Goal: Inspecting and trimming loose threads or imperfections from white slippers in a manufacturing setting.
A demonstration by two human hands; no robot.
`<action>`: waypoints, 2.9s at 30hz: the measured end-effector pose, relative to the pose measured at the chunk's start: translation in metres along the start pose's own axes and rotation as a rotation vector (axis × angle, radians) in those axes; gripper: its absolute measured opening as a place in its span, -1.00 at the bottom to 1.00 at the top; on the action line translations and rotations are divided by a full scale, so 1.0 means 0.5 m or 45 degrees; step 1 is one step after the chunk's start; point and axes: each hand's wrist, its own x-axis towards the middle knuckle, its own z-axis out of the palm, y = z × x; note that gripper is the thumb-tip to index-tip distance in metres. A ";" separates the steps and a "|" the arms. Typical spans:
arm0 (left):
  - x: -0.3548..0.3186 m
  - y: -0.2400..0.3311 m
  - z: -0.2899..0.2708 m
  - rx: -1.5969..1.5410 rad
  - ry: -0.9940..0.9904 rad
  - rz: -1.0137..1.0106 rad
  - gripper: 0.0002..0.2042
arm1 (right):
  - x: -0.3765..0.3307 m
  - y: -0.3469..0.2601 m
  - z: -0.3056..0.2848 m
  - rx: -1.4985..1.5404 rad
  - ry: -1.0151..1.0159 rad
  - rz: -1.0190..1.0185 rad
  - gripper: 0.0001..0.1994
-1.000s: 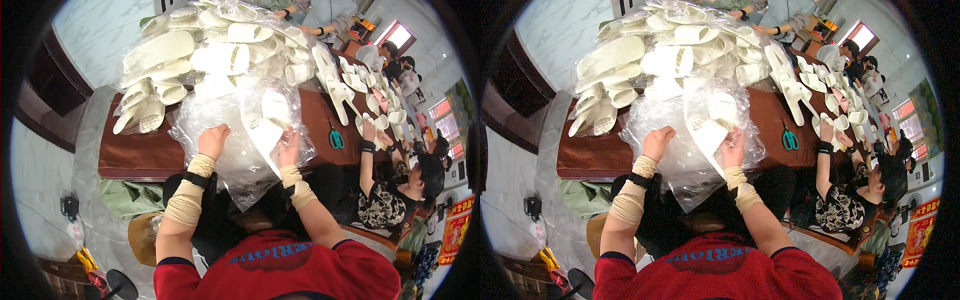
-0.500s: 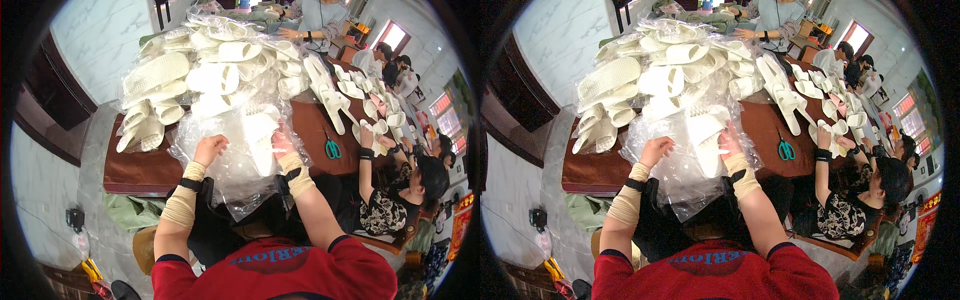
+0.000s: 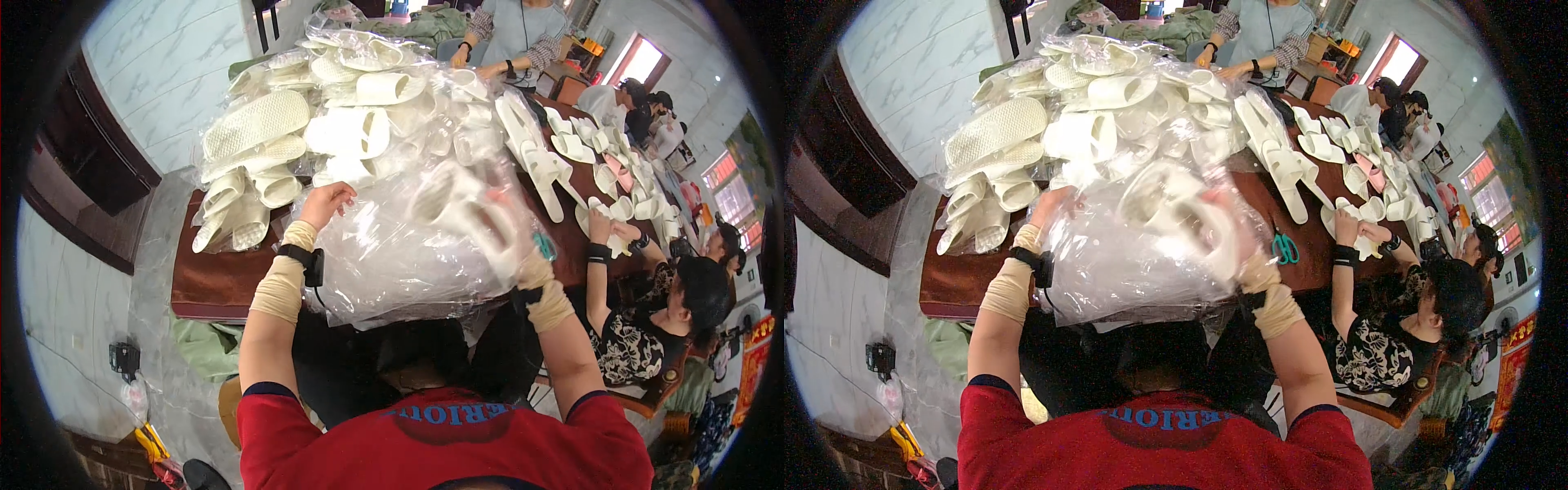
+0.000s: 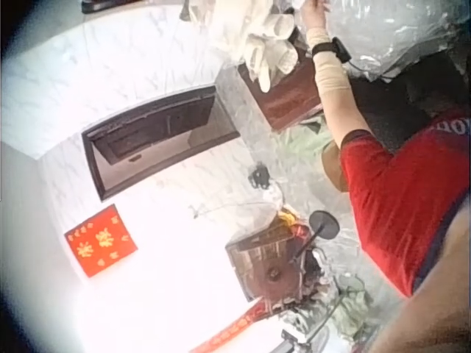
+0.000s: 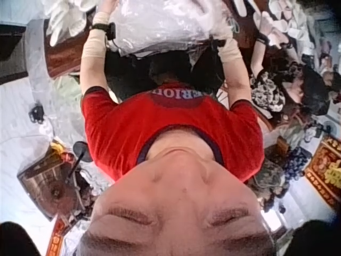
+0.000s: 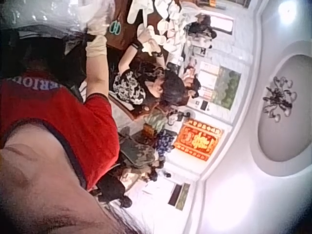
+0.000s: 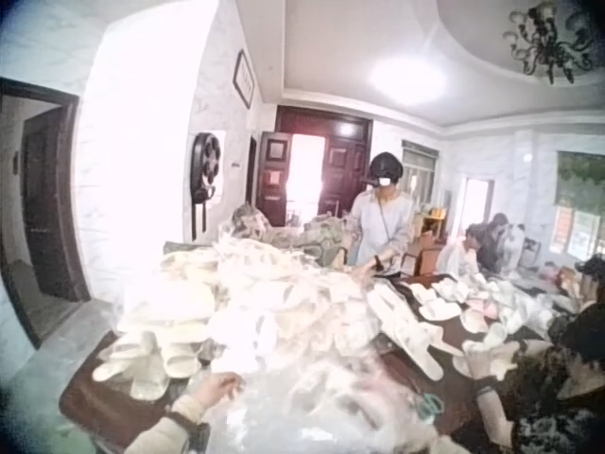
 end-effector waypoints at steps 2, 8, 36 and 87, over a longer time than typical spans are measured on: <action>0.012 -0.003 -0.003 0.306 0.072 -0.125 -0.86 | -0.010 0.018 0.041 0.553 -0.092 0.565 -0.85; -0.003 -0.030 0.002 -0.037 0.010 -0.124 -0.84 | -0.070 0.072 0.186 -0.064 -0.626 0.283 -0.85; -0.231 -0.068 0.149 1.280 0.220 -0.290 -0.43 | 0.007 0.298 0.164 0.805 -0.072 0.957 -0.84; -0.216 -0.109 0.104 0.951 -0.071 -0.460 -0.33 | -0.035 0.244 0.166 -0.840 -0.096 0.039 -0.86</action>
